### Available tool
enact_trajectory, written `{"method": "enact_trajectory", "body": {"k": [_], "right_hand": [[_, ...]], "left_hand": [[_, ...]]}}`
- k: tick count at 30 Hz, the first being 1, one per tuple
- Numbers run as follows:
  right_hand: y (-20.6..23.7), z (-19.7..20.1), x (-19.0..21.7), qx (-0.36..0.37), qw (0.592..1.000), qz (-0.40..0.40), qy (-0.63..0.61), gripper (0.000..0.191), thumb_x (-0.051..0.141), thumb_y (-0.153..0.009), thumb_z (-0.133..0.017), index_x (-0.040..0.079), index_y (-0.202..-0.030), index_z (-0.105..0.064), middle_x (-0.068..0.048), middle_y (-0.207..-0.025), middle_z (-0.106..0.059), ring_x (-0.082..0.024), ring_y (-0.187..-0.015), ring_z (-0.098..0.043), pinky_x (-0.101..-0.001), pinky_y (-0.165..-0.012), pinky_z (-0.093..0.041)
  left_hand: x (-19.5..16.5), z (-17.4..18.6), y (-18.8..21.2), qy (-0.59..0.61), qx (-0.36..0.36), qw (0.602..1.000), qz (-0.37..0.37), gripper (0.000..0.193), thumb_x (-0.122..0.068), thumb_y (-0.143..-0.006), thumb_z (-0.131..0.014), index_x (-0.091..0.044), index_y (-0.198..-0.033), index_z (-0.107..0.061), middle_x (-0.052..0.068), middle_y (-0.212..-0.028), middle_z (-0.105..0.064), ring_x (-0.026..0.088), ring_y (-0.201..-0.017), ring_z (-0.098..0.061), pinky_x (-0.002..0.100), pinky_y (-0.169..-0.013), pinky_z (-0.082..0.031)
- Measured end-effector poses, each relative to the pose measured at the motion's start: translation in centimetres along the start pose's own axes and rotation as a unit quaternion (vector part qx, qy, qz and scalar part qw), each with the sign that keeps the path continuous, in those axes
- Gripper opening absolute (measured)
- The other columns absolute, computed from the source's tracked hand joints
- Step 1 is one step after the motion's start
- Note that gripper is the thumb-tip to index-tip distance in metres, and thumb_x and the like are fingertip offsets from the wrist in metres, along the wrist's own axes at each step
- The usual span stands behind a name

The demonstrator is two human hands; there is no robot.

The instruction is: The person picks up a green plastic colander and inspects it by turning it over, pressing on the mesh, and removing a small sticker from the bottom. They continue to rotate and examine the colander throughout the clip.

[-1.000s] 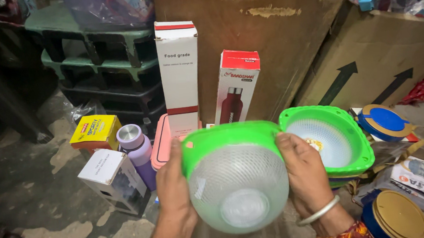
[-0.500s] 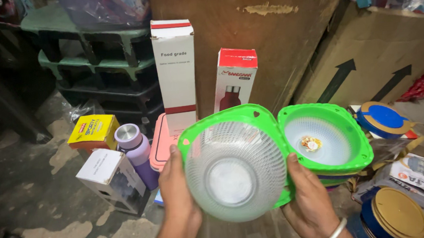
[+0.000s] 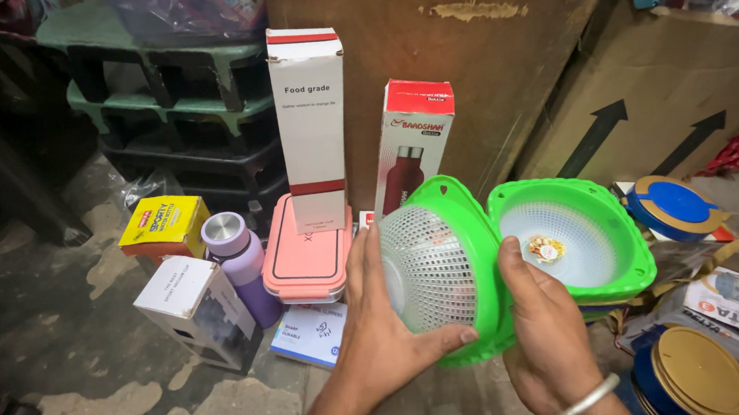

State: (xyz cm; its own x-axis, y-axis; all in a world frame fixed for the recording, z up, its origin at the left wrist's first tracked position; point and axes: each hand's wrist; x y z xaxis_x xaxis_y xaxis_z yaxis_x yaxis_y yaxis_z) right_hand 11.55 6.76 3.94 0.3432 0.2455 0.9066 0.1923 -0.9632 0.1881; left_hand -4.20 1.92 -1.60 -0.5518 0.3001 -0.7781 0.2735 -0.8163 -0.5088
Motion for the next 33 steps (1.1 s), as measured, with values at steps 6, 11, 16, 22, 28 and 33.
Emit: {"method": "enact_trajectory", "body": {"k": [6,11,16,22,28,33], "right_hand": [[1.6,-0.8,-1.7,0.086,0.985,0.108,0.099,0.043,0.027,-0.097,-0.058,-0.002,-0.125,-0.07,-0.013,-0.115,-0.077,-0.021,-0.102,-0.07,-0.0363,-0.092,-0.054],[3.7,0.7,-4.8,0.198,0.769,0.392,0.465,0.041,0.018,-0.089,-0.079,0.002,-0.125,-0.069,-0.017,-0.115,-0.075,-0.03,-0.114,-0.071,-0.0363,-0.098,-0.05],[1.0,2.8,-3.2,0.244,0.658,0.435,0.564,0.044,0.005,-0.064,-0.072,0.005,-0.108,-0.072,-0.015,-0.11,-0.077,-0.035,-0.115,-0.07,-0.0534,-0.11,-0.039],[2.6,0.6,-4.3,0.192,0.757,0.317,0.538,0.043,0.015,-0.073,-0.079,0.005,-0.114,-0.073,-0.015,-0.109,-0.078,-0.033,-0.11,-0.072,-0.0457,-0.1,-0.049],[3.5,-2.5,-3.1,0.231,0.806,0.343,0.424,0.038,0.021,-0.092,-0.073,0.002,-0.125,-0.069,-0.017,-0.114,-0.079,-0.03,-0.111,-0.076,-0.0386,-0.095,-0.054],[3.5,-3.7,-1.3,0.228,0.8,0.3,0.467,0.032,0.019,-0.095,-0.066,0.001,-0.121,-0.069,-0.019,-0.099,-0.078,-0.035,-0.093,-0.077,-0.0412,-0.078,-0.058]], "left_hand": [[-0.4,-0.5,-0.1,0.369,-0.013,0.922,0.113,0.132,-0.046,-0.066,-0.087,-0.005,-0.162,-0.006,0.019,-0.158,-0.035,0.036,-0.148,-0.04,0.046,-0.117,-0.037],[1.1,0.5,-0.2,0.635,-0.033,0.731,0.249,0.089,-0.051,-0.079,-0.073,-0.007,-0.15,-0.043,0.015,-0.137,-0.058,0.031,-0.127,-0.055,0.049,-0.107,-0.045],[1.7,1.0,-0.2,0.723,-0.068,0.632,0.269,0.064,-0.058,-0.091,-0.061,-0.01,-0.13,-0.045,0.011,-0.125,-0.052,0.032,-0.123,-0.055,0.056,-0.108,-0.045],[0.1,0.3,-0.9,0.669,-0.048,0.662,0.335,0.08,-0.069,-0.08,-0.049,-0.016,-0.138,-0.057,0.008,-0.131,-0.066,0.029,-0.12,-0.062,0.051,-0.101,-0.048],[-0.1,1.3,-1.4,0.664,-0.052,0.652,0.362,0.08,-0.072,-0.086,-0.044,-0.01,-0.134,-0.058,0.014,-0.123,-0.067,0.031,-0.11,-0.064,0.048,-0.096,-0.05],[-0.7,1.2,-1.2,0.668,0.007,0.634,0.389,0.084,-0.077,-0.088,-0.037,-0.009,-0.134,-0.058,0.013,-0.121,-0.066,0.028,-0.109,-0.065,0.044,-0.096,-0.051]]}}
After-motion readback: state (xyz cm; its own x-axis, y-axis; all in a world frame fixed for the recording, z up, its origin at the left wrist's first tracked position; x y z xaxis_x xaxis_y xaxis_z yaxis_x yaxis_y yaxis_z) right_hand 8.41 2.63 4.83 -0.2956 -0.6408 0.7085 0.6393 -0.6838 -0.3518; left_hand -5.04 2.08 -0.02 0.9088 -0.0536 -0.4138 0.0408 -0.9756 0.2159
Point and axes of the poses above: each hand's wrist, its own y-axis away from the middle knuckle, its own z-axis out of the back of the hand, x = y × z
